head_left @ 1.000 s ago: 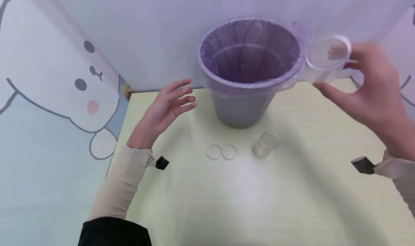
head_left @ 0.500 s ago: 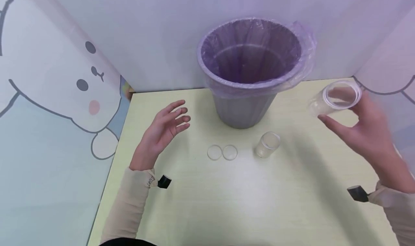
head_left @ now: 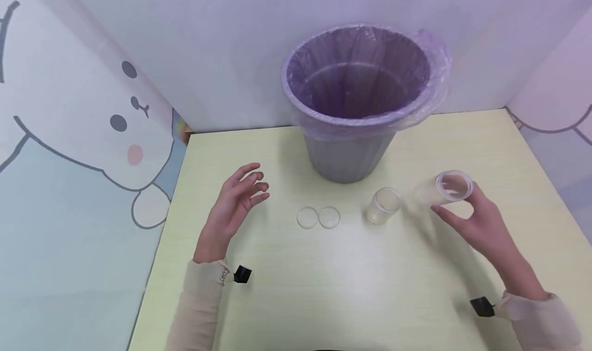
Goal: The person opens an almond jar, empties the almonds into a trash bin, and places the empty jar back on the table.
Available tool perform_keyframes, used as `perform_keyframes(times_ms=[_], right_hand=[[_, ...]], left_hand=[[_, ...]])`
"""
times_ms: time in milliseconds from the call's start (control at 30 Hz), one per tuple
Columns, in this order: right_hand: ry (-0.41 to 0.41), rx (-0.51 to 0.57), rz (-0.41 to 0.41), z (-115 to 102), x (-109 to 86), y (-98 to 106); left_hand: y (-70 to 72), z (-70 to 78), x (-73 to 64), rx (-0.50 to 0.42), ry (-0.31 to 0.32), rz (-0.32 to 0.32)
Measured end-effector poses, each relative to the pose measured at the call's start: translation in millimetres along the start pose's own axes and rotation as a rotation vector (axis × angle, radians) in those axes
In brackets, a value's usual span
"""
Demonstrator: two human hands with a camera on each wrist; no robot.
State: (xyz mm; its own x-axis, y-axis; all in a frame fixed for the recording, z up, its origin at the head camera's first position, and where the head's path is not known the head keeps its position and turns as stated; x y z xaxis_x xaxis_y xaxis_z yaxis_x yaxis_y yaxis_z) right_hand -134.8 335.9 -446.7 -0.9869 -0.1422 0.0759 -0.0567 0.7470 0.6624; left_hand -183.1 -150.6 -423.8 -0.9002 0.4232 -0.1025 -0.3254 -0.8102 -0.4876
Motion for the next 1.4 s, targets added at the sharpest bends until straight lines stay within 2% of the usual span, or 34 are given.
perform_keyframes(times_ms=[200,300,567,800,1000,1133,1267,1400], right_hand=[[-0.101,-0.001,-0.11,21.9,-6.0,-30.9],[-0.124,0.002,-0.144,27.7,-6.8,-41.1],[-0.129,-0.007,-0.155,31.1,-7.9,-51.8],[-0.13,-0.01,-0.161,32.9,-7.9,-56.0],[-0.109,-0.013,-0.169,33.3,-5.8,-54.9],[-0.12,-0.033,-0.192,36.1,-8.3,-53.1],[-0.143,-0.068,-0.212,39.4,-14.1,-50.1],[-0.144,-0.079,-0.22,42.4,-21.1,-46.4]], left_hand=[[6.6,-16.6,-5.5,0.063,0.007,0.045],[8.4,-25.6,-9.1,0.082,0.007,0.063],[14.3,-47.8,-23.2,0.082,-0.003,0.087],[21.9,-62.9,-38.8,0.069,-0.006,0.145],[35.7,-61.3,-48.9,0.213,-0.008,0.252],[43.1,-59.4,-52.6,0.338,0.018,0.306],[46.3,-58.0,-56.7,0.494,0.078,0.326],[44.8,-57.8,-60.8,0.65,0.134,0.298]])
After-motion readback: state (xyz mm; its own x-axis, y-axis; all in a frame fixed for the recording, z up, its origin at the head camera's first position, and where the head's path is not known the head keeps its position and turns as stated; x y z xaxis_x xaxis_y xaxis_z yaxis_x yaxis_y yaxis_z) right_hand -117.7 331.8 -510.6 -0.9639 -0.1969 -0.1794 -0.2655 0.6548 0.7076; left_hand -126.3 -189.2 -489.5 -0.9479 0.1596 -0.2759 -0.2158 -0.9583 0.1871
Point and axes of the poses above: each hand's wrist, its own x-axis towards the middle knuckle, its own y-axis out of the back of the hand, z = x × y, the point moved 8 cm from there along x, towards the middle knuckle, and after that the axes turned 12 degrees about -z, right-handed, at the moved point
